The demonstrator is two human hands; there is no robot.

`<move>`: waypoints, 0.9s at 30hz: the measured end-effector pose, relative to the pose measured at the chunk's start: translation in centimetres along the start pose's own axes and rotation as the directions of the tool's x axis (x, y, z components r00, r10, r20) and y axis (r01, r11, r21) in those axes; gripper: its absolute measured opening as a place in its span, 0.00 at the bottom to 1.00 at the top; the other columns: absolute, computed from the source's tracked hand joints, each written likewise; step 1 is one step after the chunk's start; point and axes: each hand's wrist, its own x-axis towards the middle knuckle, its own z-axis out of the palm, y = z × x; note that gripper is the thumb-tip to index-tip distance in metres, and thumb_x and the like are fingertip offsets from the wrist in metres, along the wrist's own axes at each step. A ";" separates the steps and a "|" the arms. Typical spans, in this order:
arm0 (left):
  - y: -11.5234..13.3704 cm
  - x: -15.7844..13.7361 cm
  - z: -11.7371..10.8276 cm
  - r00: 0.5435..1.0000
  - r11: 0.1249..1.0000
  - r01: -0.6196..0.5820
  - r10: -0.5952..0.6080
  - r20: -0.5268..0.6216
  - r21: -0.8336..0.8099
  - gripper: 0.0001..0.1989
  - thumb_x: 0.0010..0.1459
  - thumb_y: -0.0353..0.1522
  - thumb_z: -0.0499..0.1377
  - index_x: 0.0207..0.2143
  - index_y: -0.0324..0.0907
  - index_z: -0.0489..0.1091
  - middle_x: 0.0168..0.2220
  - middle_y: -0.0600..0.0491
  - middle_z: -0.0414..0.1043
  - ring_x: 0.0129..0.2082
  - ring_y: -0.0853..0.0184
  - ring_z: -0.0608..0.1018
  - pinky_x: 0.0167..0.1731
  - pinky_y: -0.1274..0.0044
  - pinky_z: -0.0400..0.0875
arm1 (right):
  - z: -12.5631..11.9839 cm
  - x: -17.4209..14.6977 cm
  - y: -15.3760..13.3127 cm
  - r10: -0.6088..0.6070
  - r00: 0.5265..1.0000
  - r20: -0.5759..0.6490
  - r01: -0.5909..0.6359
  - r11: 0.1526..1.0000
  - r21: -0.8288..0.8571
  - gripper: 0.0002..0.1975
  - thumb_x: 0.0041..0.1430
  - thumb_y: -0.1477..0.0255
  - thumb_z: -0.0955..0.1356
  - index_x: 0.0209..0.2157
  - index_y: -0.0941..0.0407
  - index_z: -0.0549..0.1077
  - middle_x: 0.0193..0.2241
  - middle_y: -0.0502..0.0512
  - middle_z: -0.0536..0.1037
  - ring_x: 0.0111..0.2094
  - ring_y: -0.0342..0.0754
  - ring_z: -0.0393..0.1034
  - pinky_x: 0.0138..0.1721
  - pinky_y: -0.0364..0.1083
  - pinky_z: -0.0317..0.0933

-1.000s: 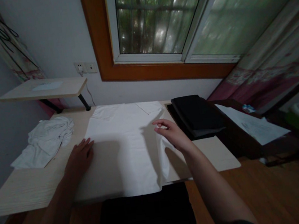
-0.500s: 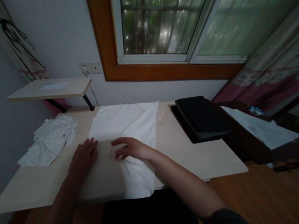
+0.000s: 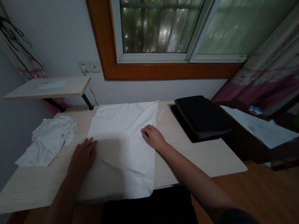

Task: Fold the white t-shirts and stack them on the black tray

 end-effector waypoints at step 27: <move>0.7 -1.0 -2.0 0.988 0.991 0.133 -0.133 -0.080 -0.007 0.24 0.65 0.37 0.47 0.59 0.40 0.68 0.53 0.39 0.71 0.55 0.51 0.73 0.59 0.58 0.64 | -2.4 -5.1 2.5 0.178 0.982 -0.061 -0.186 0.966 -0.181 0.18 0.68 0.66 0.65 0.56 0.57 0.72 0.41 0.62 0.77 0.44 0.57 0.68 0.50 0.52 0.61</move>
